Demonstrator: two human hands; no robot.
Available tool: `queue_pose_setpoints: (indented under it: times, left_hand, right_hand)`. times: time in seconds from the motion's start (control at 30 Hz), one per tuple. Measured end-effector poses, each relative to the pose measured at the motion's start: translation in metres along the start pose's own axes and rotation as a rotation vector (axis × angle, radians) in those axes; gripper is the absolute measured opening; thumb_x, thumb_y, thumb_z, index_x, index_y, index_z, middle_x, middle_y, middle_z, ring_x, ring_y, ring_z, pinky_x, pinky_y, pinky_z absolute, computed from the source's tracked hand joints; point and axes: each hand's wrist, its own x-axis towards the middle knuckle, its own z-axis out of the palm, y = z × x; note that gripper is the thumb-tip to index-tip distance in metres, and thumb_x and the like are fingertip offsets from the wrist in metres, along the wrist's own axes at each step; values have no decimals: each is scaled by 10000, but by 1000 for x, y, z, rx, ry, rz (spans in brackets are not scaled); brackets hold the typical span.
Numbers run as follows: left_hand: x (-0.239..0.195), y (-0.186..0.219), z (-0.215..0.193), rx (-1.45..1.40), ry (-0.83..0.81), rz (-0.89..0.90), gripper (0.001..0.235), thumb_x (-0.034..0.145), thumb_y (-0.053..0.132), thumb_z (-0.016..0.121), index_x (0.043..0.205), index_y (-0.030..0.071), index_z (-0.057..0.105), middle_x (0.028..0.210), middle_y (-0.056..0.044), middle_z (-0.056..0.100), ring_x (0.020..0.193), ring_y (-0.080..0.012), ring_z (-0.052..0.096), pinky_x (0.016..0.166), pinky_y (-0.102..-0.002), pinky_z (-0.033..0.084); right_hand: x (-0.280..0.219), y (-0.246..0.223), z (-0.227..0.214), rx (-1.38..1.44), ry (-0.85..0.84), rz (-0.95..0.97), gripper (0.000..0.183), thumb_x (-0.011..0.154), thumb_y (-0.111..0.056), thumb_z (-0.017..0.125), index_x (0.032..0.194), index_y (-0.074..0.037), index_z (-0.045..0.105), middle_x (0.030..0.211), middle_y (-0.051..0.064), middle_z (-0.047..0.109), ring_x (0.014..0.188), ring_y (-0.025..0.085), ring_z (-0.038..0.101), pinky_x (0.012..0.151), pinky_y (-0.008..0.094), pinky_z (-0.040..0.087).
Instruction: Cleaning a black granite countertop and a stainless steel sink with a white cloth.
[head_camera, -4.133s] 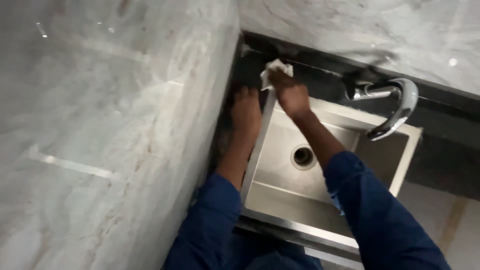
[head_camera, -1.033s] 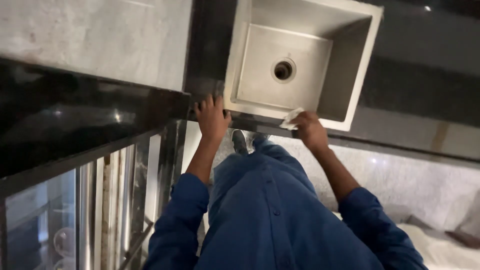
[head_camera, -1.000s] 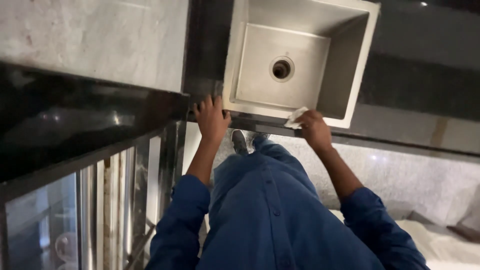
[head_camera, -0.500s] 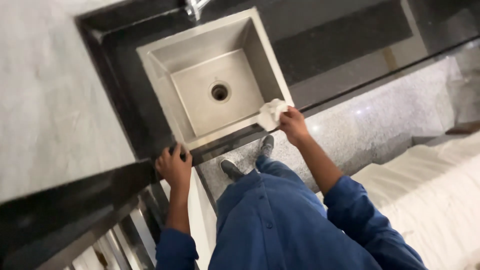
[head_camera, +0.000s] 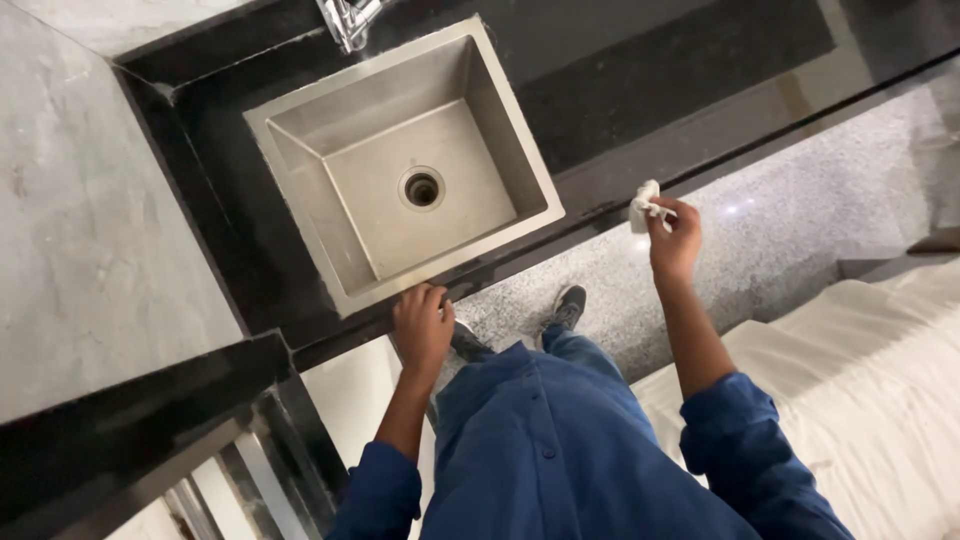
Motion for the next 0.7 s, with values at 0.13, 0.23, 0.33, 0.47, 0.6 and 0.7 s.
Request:
queue_pose_setpoints:
  times: [0.13,0.23,0.33,0.47,0.6,0.7]
  left_hand:
    - [5,31,25,23,8,30,189,831,137,759,1010,83,731,1030,-100,658,1043,-331,607,911,-494,457]
    - [11,54,50,50,0,38,86,839,132,759,922,113,749,943,-87,642,970,-325,606,849,-477,468]
    - [20,88,67,53,18,40,36,830,135,763,863,126,751,894,-75,636,923,-321,605,807,-476,470]
    - [15,133,100,-27,38,3,79,826,165,772,884,116,754,993,-86,674,993,-334,619,855,-484,482]
    - [32,169,122,-107,0,5,295,867,232,780,1123,95,732,1267,-166,655,1177,-374,594,997,-486,478]
    - [48,194,139,-77,-31,35,543,850,262,794,1334,63,651,1402,-234,569,1267,-420,536,1038,-508,448]
  right_hand:
    - [24,9,37,-221,-83,-438,325,1014,-27,711,1323,-97,638,1331,174,599,1171,330,633,972,392,589]
    - [21,-7,53,-388,-560,-258,651,947,-285,746,1507,-81,483,1413,190,583,1270,370,586,1079,481,502]
    - [15,8,56,-807,-448,-828,716,894,-493,663,1461,-79,521,1508,246,484,1387,429,417,1092,564,365]
    - [29,29,23,-721,-569,-792,606,1010,-507,571,1478,-125,527,1596,140,474,1502,362,407,1228,530,313]
    - [78,69,14,-892,-558,-814,679,994,-542,579,1476,-69,506,1569,206,413,1425,411,384,1112,581,315]
    - [109,36,4,-719,-555,-765,692,1031,-522,589,1552,-77,496,1641,216,378,1507,452,361,1194,573,329]
